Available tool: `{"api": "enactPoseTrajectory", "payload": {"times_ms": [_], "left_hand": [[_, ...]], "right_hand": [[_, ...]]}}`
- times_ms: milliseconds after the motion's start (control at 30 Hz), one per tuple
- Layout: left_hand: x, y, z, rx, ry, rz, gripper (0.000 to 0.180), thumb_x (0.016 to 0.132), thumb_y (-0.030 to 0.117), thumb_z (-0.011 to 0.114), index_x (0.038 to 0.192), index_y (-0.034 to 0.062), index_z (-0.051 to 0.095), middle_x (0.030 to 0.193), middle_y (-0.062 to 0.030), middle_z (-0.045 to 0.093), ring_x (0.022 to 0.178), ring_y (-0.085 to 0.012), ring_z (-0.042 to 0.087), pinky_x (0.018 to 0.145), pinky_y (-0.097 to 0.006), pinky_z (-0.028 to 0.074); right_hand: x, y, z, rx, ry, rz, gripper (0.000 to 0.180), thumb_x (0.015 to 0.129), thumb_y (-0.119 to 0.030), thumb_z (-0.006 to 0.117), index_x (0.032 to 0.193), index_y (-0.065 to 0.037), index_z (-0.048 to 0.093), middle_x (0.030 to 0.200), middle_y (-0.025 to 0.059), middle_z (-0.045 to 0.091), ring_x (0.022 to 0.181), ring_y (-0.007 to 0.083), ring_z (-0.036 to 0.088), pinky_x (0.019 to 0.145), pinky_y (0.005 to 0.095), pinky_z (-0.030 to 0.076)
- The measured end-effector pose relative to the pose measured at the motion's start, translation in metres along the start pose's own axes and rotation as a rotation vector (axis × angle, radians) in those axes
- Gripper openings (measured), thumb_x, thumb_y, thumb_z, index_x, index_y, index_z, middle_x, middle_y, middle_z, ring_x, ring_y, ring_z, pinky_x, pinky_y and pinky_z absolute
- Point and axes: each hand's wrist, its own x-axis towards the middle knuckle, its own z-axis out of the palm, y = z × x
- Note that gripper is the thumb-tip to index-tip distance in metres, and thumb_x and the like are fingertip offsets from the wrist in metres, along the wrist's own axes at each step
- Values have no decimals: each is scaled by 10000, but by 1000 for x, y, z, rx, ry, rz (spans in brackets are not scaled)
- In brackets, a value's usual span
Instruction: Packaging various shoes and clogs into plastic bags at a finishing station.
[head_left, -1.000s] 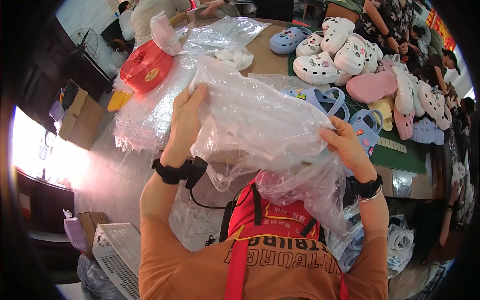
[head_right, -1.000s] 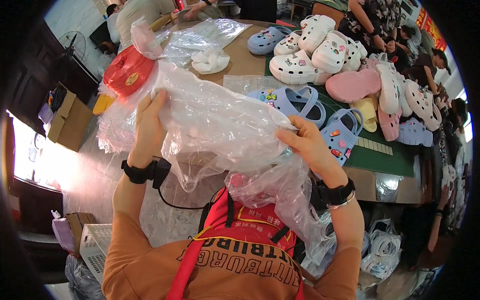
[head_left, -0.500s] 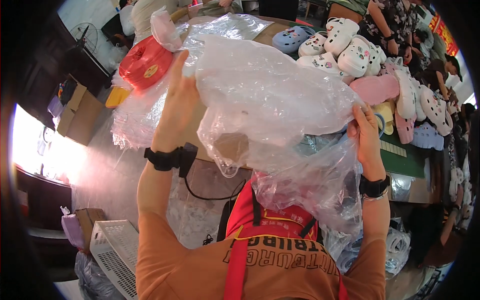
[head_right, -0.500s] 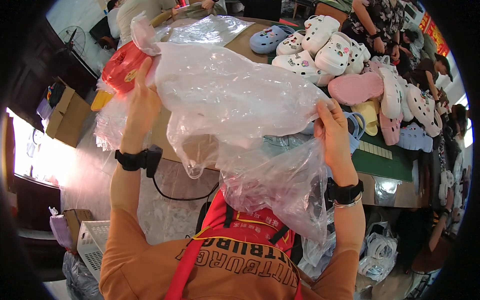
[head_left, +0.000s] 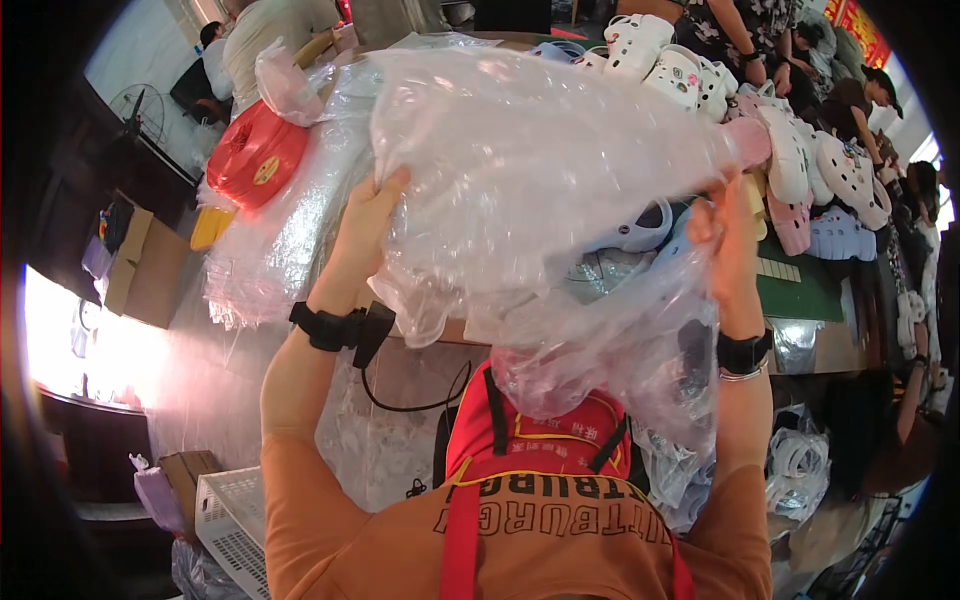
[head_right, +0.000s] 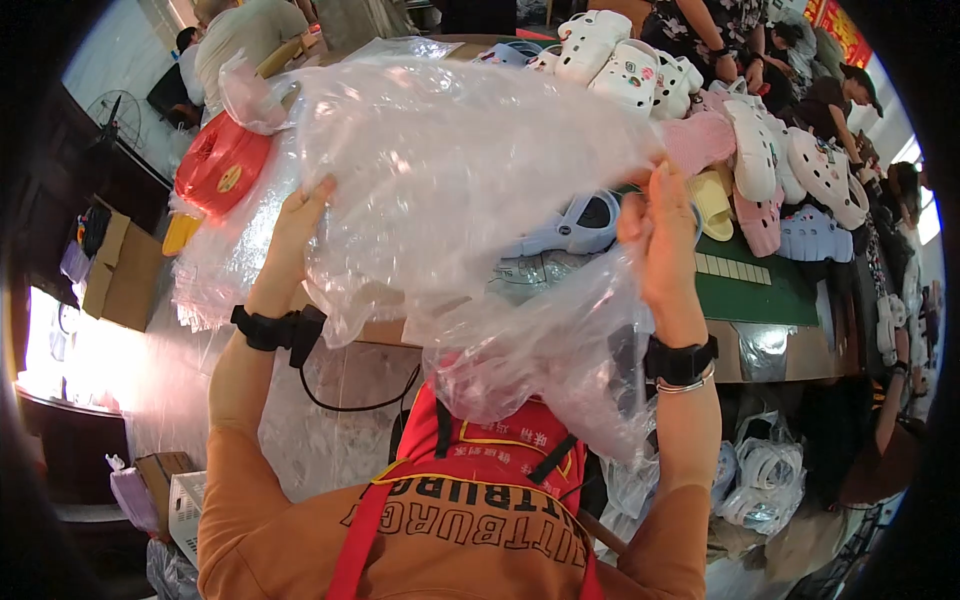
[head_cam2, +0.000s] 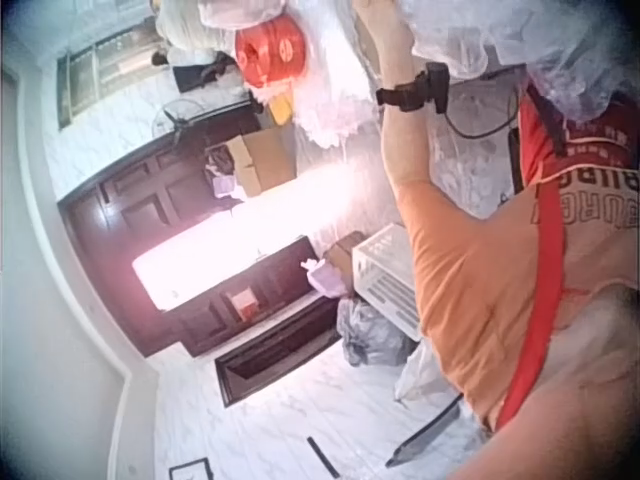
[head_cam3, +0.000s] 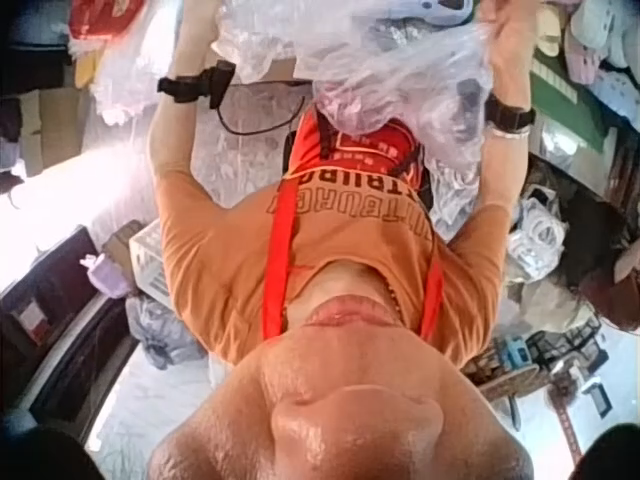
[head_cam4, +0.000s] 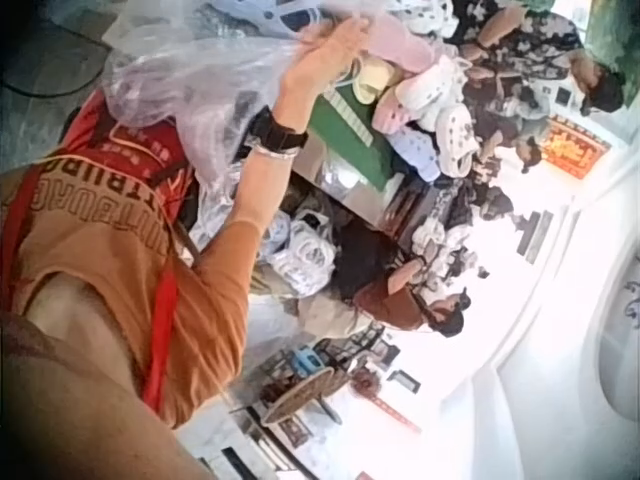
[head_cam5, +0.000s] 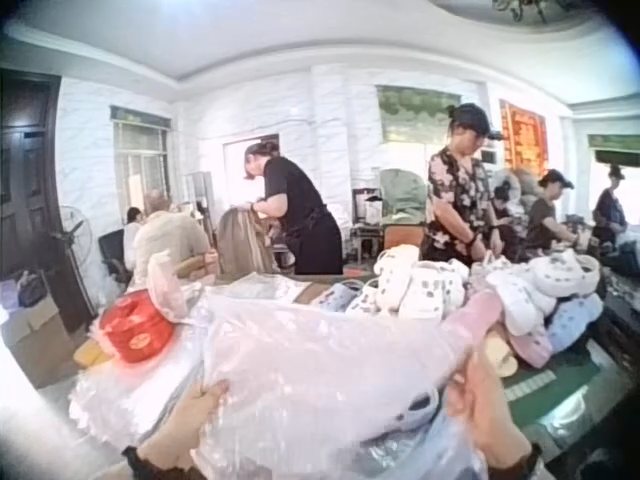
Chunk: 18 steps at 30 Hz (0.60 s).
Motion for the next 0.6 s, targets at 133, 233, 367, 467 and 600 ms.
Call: {"api": "enactPoseTrajectory", "payload": {"times_ms": [133,233,367,467,600], "left_hand": [[-17,8,28,-241,25,-55,321,870,261,508,1049,-5,534,933,-73,593,814,-149,582,704,-286,481],[-16,-7,34,-333,-26,-134,341,863,285,519,1042,-5,535,939,-91,592,839,-178,591,730,-316,492],[-5,-20,20,-368,49,-143,330,856,262,529,1031,-17,535,938,-87,594,843,-184,591,720,-330,495],[18,-33,-31,-355,30,-105,309,848,221,540,1030,-29,534,932,-95,595,832,-190,591,725,-330,492],[20,-47,-47,37,11,35,405,800,123,557,1147,-49,439,1019,-116,550,886,-212,552,778,-338,452]], "right_hand": [[-23,39,18,-164,-194,316,612,877,-407,458,1358,-128,202,1128,125,457,517,45,380,458,186,311],[-37,74,43,-446,-281,612,625,816,-319,582,1304,-46,303,935,40,511,576,42,376,504,176,328],[-37,75,49,-298,-375,628,468,803,-294,600,1161,-22,468,834,4,525,570,40,382,497,180,324],[-35,70,26,-346,-299,606,265,797,-241,599,974,-47,568,795,-23,533,616,24,417,515,179,325],[-39,74,5,-376,-303,732,214,800,-199,568,953,-49,574,832,11,556,698,72,466,596,214,374]]}}
